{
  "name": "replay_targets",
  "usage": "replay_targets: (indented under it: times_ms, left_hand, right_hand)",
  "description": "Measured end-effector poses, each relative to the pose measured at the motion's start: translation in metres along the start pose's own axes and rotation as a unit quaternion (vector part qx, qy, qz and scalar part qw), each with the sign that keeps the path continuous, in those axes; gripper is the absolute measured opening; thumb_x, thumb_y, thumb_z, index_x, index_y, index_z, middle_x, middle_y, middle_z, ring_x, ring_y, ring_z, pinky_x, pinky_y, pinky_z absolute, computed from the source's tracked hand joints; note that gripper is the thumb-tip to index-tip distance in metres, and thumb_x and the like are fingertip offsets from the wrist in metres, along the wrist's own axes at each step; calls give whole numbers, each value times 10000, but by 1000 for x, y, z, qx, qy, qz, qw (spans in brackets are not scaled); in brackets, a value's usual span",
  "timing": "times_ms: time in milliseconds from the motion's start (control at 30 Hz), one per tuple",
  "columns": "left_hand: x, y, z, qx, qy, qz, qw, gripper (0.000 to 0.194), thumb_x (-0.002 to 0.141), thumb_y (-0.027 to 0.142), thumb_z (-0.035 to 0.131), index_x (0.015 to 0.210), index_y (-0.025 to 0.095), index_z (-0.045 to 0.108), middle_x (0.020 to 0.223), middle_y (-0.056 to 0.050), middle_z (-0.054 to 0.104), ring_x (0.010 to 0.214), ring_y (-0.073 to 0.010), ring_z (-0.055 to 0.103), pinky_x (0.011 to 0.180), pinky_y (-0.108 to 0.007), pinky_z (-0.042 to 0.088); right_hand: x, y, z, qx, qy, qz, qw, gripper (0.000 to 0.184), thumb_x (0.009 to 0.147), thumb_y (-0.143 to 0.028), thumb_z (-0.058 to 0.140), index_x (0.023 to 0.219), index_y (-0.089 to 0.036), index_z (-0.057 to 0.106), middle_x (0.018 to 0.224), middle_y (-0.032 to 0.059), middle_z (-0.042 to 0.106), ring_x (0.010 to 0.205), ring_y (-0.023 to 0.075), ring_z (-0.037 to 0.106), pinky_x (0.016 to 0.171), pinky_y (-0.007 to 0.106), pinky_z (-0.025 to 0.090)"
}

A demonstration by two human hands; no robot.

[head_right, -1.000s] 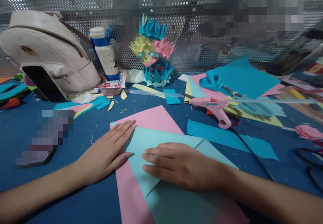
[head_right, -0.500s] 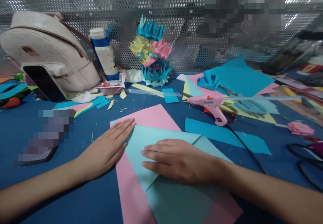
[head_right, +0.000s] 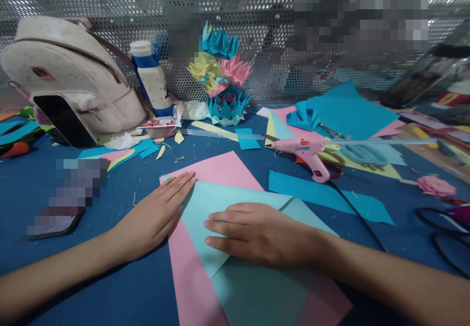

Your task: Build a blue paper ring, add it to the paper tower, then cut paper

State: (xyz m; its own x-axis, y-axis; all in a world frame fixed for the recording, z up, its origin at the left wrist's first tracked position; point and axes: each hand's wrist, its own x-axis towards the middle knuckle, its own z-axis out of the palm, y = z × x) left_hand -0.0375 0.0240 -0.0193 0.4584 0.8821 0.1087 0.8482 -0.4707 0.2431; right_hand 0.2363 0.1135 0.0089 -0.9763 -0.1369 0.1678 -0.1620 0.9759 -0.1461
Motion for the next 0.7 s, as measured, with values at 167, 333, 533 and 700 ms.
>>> replay_targets:
  times_ms: [167, 333, 533, 700]
  left_hand:
    - [0, 0, 0, 4, 0, 0, 1000, 685, 899, 93, 351, 1554, 119, 151, 1629, -170, 195, 1515, -247, 147, 1216, -485, 253]
    - [1, 1, -1, 7, 0, -1, 1000, 691, 892, 90, 355, 1551, 121, 150, 1627, -175, 199, 1512, -249, 154, 1212, -487, 262]
    - [1, 1, 0, 31, -6, -1, 1000, 653, 900, 95, 331, 1538, 77, 193, 1622, -185, 210, 1511, -248, 161, 1210, -468, 275]
    - [1, 3, -1, 81, -9, 2, 997, 597, 941, 132, 312, 1524, 28, 241, 1607, -204, 237, 1499, -275, 199, 1192, -464, 312]
  right_hand:
    - [0, -1, -1, -6, -8, 1, 1000, 414, 1068, -175, 274, 1347, -180, 579, 1406, 87, 584, 1345, 135, 497, 1114, 320, 444]
    - [0, -1, 0, -21, -8, -4, 1000, 406, 1063, -163, 286, 1330, -166, 592, 1403, 85, 587, 1335, 149, 508, 1110, 324, 448]
    - [1, 0, 1, -11, 1, -7, 1000, 399, 1060, -166, 304, 1331, -165, 596, 1393, 90, 595, 1334, 143, 507, 1120, 308, 434]
    - [2, 0, -1, -17, 2, -10, 1000, 400, 1062, -169, 296, 1321, -167, 601, 1385, 92, 601, 1330, 145, 511, 1084, 328, 470]
